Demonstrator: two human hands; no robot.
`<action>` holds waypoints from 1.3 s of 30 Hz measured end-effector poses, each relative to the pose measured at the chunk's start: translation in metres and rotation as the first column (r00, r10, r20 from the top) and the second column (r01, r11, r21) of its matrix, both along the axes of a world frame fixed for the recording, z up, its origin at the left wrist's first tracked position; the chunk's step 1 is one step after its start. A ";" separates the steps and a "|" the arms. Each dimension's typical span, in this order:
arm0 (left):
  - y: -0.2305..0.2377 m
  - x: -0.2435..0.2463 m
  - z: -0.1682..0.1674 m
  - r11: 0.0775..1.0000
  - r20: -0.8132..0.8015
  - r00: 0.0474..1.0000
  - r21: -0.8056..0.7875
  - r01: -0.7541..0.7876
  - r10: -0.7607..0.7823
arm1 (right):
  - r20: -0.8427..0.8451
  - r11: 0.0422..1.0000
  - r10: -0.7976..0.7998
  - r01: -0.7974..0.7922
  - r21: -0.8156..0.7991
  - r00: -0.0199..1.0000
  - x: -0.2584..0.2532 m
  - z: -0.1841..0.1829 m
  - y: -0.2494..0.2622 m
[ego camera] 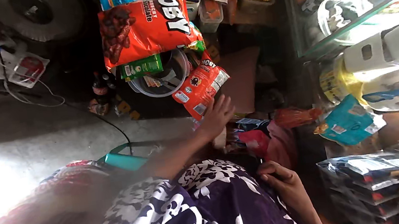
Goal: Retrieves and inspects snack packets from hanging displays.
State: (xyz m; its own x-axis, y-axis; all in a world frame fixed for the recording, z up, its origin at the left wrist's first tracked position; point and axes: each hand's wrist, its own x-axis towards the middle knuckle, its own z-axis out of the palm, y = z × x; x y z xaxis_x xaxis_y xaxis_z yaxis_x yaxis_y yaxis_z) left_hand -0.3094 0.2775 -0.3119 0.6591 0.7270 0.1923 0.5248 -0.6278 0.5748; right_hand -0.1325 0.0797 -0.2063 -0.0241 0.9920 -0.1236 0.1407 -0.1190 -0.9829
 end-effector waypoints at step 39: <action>0.039 0.000 0.114 0.926 0.320 0.937 -0.378 -0.011 0.142 | -0.085 0.912 -0.389 0.396 0.108 0.917 0.012 0.034 -0.023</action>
